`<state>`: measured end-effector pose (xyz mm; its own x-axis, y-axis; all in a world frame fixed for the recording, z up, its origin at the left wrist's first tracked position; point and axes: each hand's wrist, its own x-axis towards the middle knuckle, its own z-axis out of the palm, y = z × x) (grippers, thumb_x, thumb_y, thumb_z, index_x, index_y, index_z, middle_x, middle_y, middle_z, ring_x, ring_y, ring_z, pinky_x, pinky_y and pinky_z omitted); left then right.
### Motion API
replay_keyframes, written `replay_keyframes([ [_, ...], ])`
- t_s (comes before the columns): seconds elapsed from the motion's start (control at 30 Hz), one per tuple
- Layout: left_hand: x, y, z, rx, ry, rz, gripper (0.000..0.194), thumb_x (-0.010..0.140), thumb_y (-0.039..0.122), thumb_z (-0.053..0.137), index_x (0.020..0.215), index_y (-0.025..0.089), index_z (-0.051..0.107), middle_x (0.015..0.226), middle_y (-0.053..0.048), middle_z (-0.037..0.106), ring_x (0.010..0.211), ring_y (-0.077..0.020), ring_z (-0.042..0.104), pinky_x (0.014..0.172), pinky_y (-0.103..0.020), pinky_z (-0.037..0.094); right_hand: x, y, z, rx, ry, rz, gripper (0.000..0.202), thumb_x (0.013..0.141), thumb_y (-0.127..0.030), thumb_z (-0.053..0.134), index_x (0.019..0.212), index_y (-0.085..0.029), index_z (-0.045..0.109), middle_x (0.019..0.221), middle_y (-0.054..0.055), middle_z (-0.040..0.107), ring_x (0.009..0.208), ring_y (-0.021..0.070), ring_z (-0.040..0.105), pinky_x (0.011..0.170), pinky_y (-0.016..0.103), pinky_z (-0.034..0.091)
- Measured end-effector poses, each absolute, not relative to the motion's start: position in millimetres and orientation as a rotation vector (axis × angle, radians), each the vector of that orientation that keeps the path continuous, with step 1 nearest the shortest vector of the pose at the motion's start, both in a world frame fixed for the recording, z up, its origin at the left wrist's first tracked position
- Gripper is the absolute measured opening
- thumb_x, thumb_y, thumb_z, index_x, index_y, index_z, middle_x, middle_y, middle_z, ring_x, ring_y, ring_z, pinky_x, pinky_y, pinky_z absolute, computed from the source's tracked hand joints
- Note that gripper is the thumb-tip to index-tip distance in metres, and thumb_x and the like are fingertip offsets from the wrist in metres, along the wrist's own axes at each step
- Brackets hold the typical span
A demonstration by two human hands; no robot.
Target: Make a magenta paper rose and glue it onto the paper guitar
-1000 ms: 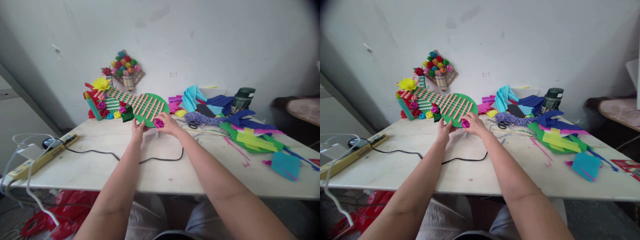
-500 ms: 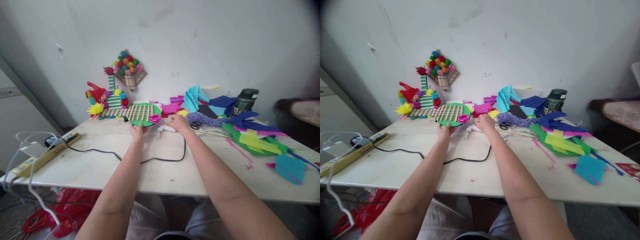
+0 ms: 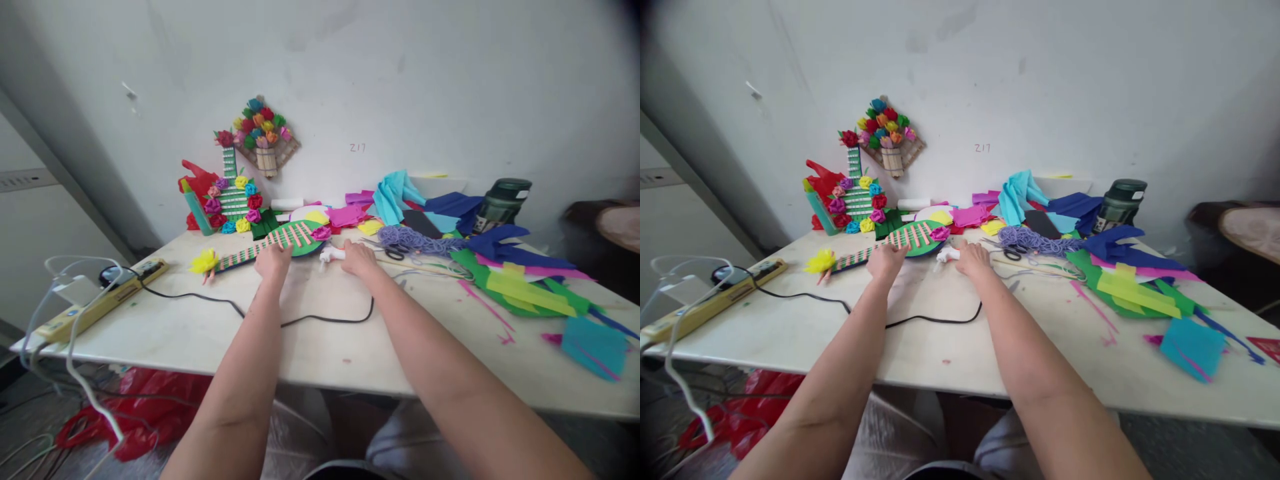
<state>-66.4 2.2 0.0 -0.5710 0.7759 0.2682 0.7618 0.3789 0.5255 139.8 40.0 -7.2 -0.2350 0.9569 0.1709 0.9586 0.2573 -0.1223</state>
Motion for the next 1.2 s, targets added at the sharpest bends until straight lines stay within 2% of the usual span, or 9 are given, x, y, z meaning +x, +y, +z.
replay_keyframes([
  [0.1, -66.9, 6.0, -4.8, 1.704, 2.467, 1.276, 0.021, 0.077, 0.041, 0.063, 0.073, 0.021, 0.065, 0.087, -0.011, 0.070, 0.100, -0.0312, 0.060, 0.089, -0.044, 0.045, 150.5, 41.4, -4.2, -1.787, -2.248, -0.064, 0.044, 0.077, -0.028, 0.060, 0.118, -0.013, 0.054, 0.104, 0.020, 0.067, 0.100, 0.0311, 0.062, 0.079, 0.038, 0.046],
  [0.2, -64.8, 16.1, -17.3, 2.121, 2.067, 1.455, 0.015, 0.070, 0.035, 0.073, 0.076, 0.022, 0.067, 0.088, -0.011, 0.069, 0.110, -0.0321, 0.053, 0.096, -0.045, 0.040, 164.3, 43.0, -0.4, -1.779, -2.133, -0.068, 0.038, 0.079, -0.034, 0.059, 0.114, -0.019, 0.060, 0.098, 0.017, 0.069, 0.093, 0.0306, 0.065, 0.076, 0.038, 0.046],
  [0.33, -64.4, 27.5, -30.1, 2.356, 1.790, 1.392, 0.029, 0.064, 0.027, 0.078, 0.091, 0.023, 0.069, 0.106, -0.011, 0.067, 0.114, -0.0329, 0.050, 0.101, -0.049, 0.036, 176.9, 50.7, -2.1, -1.779, -1.863, 0.068, 0.037, 0.080, -0.045, 0.057, 0.110, -0.026, 0.067, 0.100, 0.013, 0.071, 0.094, 0.0292, 0.065, 0.076, 0.037, 0.047],
  [0.47, -63.8, 32.2, -33.2, 2.443, 1.878, 1.218, 0.038, 0.064, 0.015, 0.075, 0.101, 0.023, 0.070, 0.114, -0.011, 0.065, 0.116, -0.0340, 0.048, 0.101, -0.050, 0.035, 180.3, 65.5, -10.6, -1.583, -1.648, 0.323, 0.041, 0.075, -0.042, 0.062, 0.109, -0.020, 0.067, 0.096, 0.012, 0.071, 0.090, 0.0264, 0.065, 0.074, 0.033, 0.048],
  [0.6, -60.6, 36.3, -32.9, 2.438, 1.880, 1.191, 0.033, 0.070, 0.007, 0.064, 0.096, 0.024, 0.073, 0.108, -0.011, 0.068, 0.111, -0.0312, 0.053, 0.097, -0.046, 0.040, 179.3, 74.2, -18.5, -1.299, -1.597, 0.626, 0.041, 0.067, -0.035, 0.065, 0.101, -0.013, 0.067, 0.077, 0.006, 0.068, 0.070, 0.0195, 0.061, 0.061, 0.029, 0.047],
  [0.8, -59.7, 32.1, -31.7, 2.359, 1.885, 1.261, 0.031, 0.073, 0.008, 0.057, 0.092, 0.026, 0.074, 0.100, -0.009, 0.072, 0.105, -0.0285, 0.056, 0.089, -0.041, 0.047, 179.1, 61.1, -18.1, -0.961, -1.587, 1.046, 0.036, 0.057, -0.033, 0.069, 0.087, -0.013, 0.065, 0.051, -0.004, 0.051, 0.045, 0.0102, 0.045, 0.044, 0.023, 0.038],
  [1.0, -61.8, 19.2, -30.9, 2.400, 1.866, 1.276, 0.035, 0.065, 0.007, 0.059, 0.089, 0.026, 0.075, 0.095, -0.008, 0.072, 0.105, -0.0299, 0.055, 0.089, -0.043, 0.047, 184.3, 49.3, -12.6, -0.868, -1.653, 1.261, 0.027, 0.057, -0.038, 0.072, 0.060, -0.015, 0.059, 0.047, -0.002, 0.052, 0.041, 0.0084, 0.044, 0.041, 0.023, 0.035],
  [1.1, -58.9, 15.3, -30.8, 2.476, 1.793, 1.237, 0.036, 0.059, 0.008, 0.062, 0.088, 0.025, 0.075, 0.095, -0.009, 0.071, 0.108, -0.0324, 0.052, 0.098, -0.048, 0.040, 185.8, 49.3, -12.1, -0.865, -1.626, 1.313, 0.028, 0.054, -0.036, 0.073, 0.069, -0.014, 0.063, 0.050, -0.002, 0.055, 0.040, 0.0084, 0.045, 0.040, 0.023, 0.034],
  [1.2, -55.8, 13.5, -31.3, 2.484, 1.770, 1.226, 0.030, 0.062, 0.017, 0.068, 0.090, 0.024, 0.075, 0.100, -0.009, 0.070, 0.111, -0.0336, 0.050, 0.102, -0.050, 0.034, 186.8, 48.5, -11.3, -0.865, -1.614, 1.339, 0.033, 0.054, -0.036, 0.074, 0.077, -0.014, 0.065, 0.049, -0.003, 0.055, 0.039, 0.0081, 0.044, 0.038, 0.022, 0.032],
])
